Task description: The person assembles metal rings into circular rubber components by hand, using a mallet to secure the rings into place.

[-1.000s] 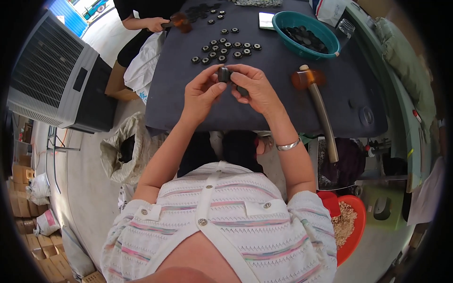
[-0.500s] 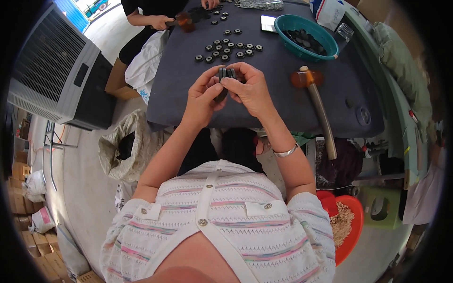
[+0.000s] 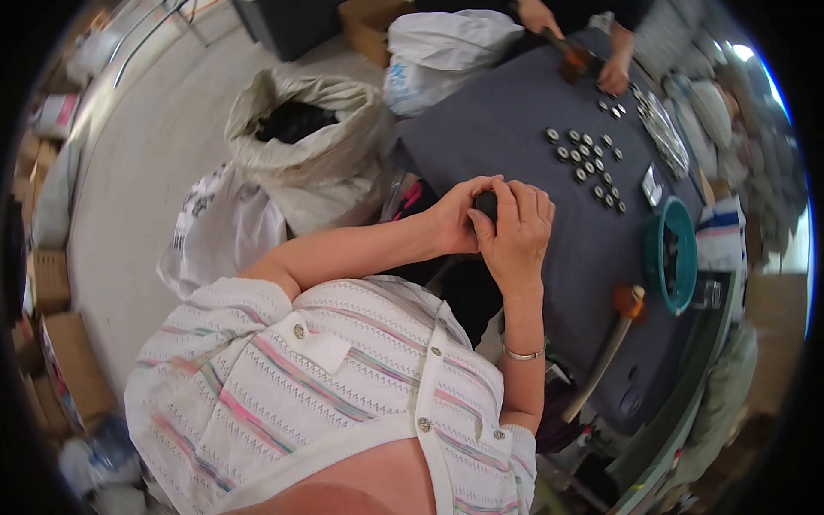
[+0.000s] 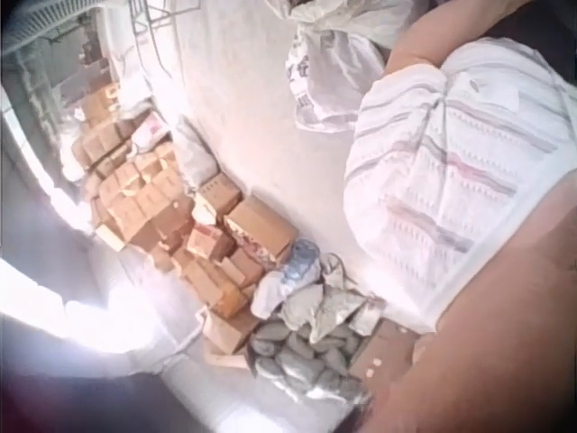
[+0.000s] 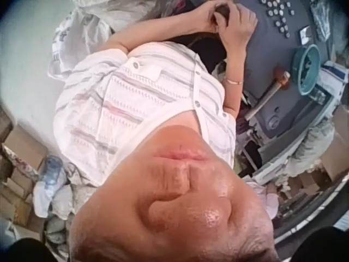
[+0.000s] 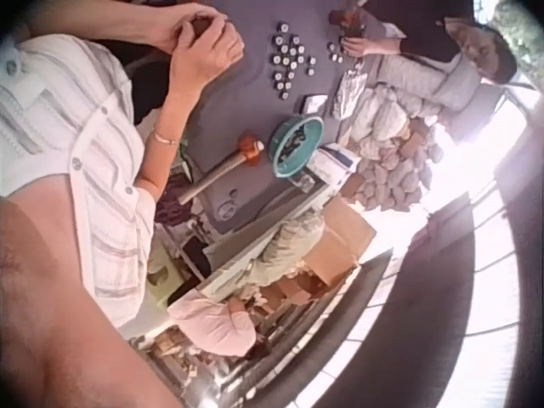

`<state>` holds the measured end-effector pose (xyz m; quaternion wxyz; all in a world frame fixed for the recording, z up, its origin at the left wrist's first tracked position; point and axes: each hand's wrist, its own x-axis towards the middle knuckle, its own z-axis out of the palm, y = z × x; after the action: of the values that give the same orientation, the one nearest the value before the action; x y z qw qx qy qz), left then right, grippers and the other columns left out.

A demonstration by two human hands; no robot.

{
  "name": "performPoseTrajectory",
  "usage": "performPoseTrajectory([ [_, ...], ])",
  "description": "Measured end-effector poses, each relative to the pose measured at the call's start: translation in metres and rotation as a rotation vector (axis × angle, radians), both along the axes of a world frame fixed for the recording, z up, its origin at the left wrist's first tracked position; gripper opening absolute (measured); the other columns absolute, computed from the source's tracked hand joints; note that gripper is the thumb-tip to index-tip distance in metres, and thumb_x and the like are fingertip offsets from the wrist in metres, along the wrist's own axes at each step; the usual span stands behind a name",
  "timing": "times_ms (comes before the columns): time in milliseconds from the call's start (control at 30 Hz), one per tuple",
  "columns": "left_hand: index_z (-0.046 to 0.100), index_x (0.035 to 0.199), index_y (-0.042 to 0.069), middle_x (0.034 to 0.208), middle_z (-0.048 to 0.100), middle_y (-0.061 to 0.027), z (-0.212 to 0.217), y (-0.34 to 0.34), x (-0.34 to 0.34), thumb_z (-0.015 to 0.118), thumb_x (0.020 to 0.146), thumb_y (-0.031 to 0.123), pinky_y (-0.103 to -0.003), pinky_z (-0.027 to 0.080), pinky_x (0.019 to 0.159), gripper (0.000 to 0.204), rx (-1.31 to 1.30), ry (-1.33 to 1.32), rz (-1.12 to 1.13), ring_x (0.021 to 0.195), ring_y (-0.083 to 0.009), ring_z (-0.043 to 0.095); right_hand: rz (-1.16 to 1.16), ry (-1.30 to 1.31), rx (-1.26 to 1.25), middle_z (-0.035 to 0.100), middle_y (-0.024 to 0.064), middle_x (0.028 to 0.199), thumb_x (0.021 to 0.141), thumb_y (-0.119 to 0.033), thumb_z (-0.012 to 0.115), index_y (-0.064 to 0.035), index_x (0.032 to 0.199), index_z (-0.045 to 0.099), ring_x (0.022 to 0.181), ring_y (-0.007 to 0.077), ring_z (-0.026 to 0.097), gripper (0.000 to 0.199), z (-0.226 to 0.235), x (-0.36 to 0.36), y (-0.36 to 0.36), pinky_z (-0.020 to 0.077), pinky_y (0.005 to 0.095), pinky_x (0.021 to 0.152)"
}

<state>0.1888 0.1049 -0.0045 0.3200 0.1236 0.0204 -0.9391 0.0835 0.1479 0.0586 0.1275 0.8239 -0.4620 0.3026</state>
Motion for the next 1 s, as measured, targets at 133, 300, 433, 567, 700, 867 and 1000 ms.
performPoseTrajectory([
  [133,0.062,0.096,0.010,0.096,0.062,-0.0099,-0.011,-0.014,0.046,0.055,0.090,0.039,-0.032,0.049,0.063,0.030,0.001,0.123,0.161,0.089,-0.0291,0.061,0.098,-0.004,-0.018,0.058,0.0120,0.113,0.083,-0.034,0.066,-0.0039,0.121,0.057,0.109,0.0326,0.051,0.049,-0.006,0.016,-0.014,0.0370,0.0449,0.096],
  [300,0.060,0.110,0.006,0.109,0.058,-0.0182,-0.053,-0.070,0.167,0.049,0.092,0.041,-0.030,0.045,0.054,0.040,-0.049,0.082,0.549,0.094,-0.0378,0.058,0.044,-0.098,0.001,0.057,0.0158,0.113,0.090,-0.031,0.061,-0.0004,0.121,0.057,0.107,0.0340,0.053,0.044,-0.009,-0.003,-0.016,0.0417,0.0434,0.093],
  [433,0.057,0.110,0.006,0.115,0.055,-0.0156,-0.117,-0.130,0.264,0.050,0.093,0.037,-0.037,0.051,0.067,0.036,0.013,-0.379,0.945,0.098,-0.0372,0.057,-0.064,-0.164,0.040,0.057,0.0175,0.113,0.092,-0.029,0.060,0.0018,0.120,0.058,0.104,0.0347,0.054,0.042,-0.024,-0.034,-0.003,0.0445,0.0427,0.089],
  [567,0.059,0.103,0.006,0.109,0.060,-0.0119,-0.157,-0.171,0.300,0.061,0.087,0.032,-0.043,0.053,0.082,0.030,0.024,-0.580,0.815,0.093,-0.0297,0.063,-0.245,-0.220,0.121,0.057,0.0185,0.114,0.087,-0.020,0.062,0.0000,0.121,0.058,0.104,0.0342,0.055,0.039,-0.030,-0.059,0.020,0.0449,0.0417,0.089],
  [700,0.034,0.141,-0.007,0.139,0.044,-0.0265,-0.226,-0.153,0.374,0.064,0.079,0.057,-0.038,0.036,0.106,0.094,-0.451,-1.751,0.487,0.128,-0.0329,0.047,-0.208,-0.255,0.092,0.057,0.0172,0.110,0.081,-0.013,0.068,-0.0020,0.119,0.058,0.100,0.0349,0.056,0.041,-0.025,-0.056,0.021,0.0471,0.0411,0.086],
  [867,0.056,0.123,-0.004,0.118,0.062,-0.0252,-0.234,-0.133,0.309,0.060,0.084,0.050,-0.038,0.045,0.094,0.067,-1.073,-2.097,-0.215,0.113,-0.0313,0.059,-0.479,-0.188,-0.073,0.057,0.0164,0.108,0.082,-0.013,0.068,-0.0012,0.117,0.057,0.098,0.0346,0.055,0.038,-0.016,-0.119,0.060,0.0466,0.0417,0.084],
  [1000,0.067,0.101,0.000,0.091,0.067,-0.0260,-0.243,-0.118,0.292,0.049,0.080,0.012,-0.042,0.049,0.073,0.030,-1.136,-1.908,-0.237,0.086,-0.0377,0.067,-0.795,-0.084,-0.194,0.057,0.0169,0.108,0.083,-0.015,0.067,-0.0010,0.118,0.056,0.099,0.0349,0.055,0.039,-0.021,-0.183,0.099,0.0465,0.0417,0.085],
])
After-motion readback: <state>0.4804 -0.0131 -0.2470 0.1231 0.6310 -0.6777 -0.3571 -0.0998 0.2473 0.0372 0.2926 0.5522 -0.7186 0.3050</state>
